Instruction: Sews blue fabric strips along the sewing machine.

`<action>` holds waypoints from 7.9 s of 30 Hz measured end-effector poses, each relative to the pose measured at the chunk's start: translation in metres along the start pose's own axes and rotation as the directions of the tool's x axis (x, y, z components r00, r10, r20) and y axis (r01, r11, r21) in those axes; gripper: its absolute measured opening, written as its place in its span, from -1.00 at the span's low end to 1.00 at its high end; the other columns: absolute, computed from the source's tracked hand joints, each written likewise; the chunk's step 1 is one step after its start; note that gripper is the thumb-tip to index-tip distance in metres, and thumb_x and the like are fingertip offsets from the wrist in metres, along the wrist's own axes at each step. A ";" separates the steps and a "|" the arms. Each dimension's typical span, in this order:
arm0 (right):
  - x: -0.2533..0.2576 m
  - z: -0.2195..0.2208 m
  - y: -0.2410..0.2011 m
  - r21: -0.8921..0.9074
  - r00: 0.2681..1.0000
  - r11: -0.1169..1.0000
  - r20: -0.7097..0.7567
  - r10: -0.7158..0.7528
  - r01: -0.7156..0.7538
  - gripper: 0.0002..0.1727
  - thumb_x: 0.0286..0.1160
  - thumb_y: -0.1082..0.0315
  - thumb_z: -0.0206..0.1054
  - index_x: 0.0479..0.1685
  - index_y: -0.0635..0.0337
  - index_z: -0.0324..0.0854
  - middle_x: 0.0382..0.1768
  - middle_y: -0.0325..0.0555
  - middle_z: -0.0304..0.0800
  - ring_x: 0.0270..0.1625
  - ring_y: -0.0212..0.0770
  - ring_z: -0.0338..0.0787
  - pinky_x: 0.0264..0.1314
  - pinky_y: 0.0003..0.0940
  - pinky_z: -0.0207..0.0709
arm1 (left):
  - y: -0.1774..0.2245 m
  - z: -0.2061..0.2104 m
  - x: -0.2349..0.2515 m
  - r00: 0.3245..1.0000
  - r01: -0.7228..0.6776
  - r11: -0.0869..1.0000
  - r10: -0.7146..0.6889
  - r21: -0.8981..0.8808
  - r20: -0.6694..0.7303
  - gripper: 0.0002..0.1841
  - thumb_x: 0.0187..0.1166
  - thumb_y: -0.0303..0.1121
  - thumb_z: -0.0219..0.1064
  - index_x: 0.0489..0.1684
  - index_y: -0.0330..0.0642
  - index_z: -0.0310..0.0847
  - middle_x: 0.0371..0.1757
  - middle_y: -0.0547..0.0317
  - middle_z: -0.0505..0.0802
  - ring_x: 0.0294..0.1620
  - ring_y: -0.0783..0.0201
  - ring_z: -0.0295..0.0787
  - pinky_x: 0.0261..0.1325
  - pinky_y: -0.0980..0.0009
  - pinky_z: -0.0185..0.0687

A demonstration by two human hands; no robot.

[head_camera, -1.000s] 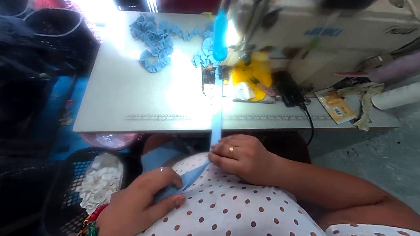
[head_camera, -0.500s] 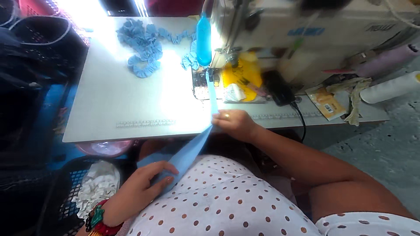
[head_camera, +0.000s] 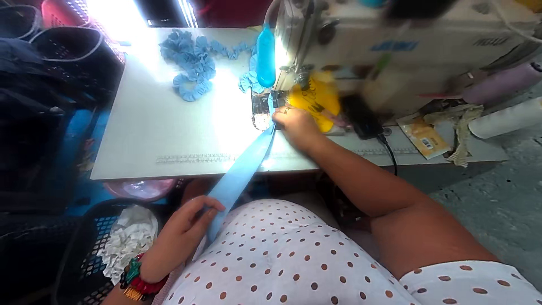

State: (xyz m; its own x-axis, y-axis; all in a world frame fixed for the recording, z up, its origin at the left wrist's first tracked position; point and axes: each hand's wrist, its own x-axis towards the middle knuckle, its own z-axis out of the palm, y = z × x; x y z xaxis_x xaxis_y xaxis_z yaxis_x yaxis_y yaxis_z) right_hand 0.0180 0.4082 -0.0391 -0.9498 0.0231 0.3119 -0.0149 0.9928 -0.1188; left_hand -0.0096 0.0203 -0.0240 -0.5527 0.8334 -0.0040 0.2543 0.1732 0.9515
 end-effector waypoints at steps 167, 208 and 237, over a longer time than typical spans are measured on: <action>-0.028 -0.012 -0.021 -0.075 0.990 0.992 -0.102 0.098 -0.106 -0.63 0.72 0.12 0.19 0.28 0.04 0.77 0.40 0.19 0.70 0.61 0.37 0.48 0.68 0.39 0.14 | -0.142 -0.028 -0.018 0.864 0.501 0.821 -0.454 0.274 -0.217 -0.59 0.55 -0.35 0.48 0.32 -0.31 0.63 0.31 -0.27 0.74 0.32 -0.18 0.69 0.42 -0.21 0.53; -0.135 -0.081 0.066 0.141 0.698 0.727 -0.205 0.686 -0.672 -0.56 0.59 0.32 0.39 0.35 0.39 0.54 0.14 0.23 0.82 0.21 0.20 0.81 0.32 0.15 0.65 | -0.055 -0.034 0.007 0.959 0.282 0.954 -0.280 0.102 -0.039 -0.83 0.61 -0.32 0.30 -0.09 -0.24 0.64 -0.25 0.45 0.76 -0.28 0.72 0.65 -0.14 0.66 0.62; -0.175 -0.067 -0.020 0.122 0.903 0.901 0.164 0.396 -0.417 -0.61 0.79 0.24 0.08 0.04 0.38 0.75 -0.09 0.29 0.86 0.00 0.29 0.87 0.06 0.35 0.65 | 0.004 -0.120 0.020 0.965 0.185 0.977 -0.200 0.103 0.168 -0.93 0.38 -0.39 0.40 -0.36 0.04 0.79 -0.48 0.43 0.85 -0.51 0.58 0.74 -0.46 0.65 0.65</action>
State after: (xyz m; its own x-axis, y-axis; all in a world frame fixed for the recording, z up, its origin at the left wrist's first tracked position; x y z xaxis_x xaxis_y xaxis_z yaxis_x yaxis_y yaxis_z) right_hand 0.2059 0.3920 -0.0278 -0.9151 0.3952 0.0804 0.3448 0.8701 -0.3522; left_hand -0.1146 -0.0253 0.0170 -0.4509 0.8580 -0.2461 0.2278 0.3772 0.8977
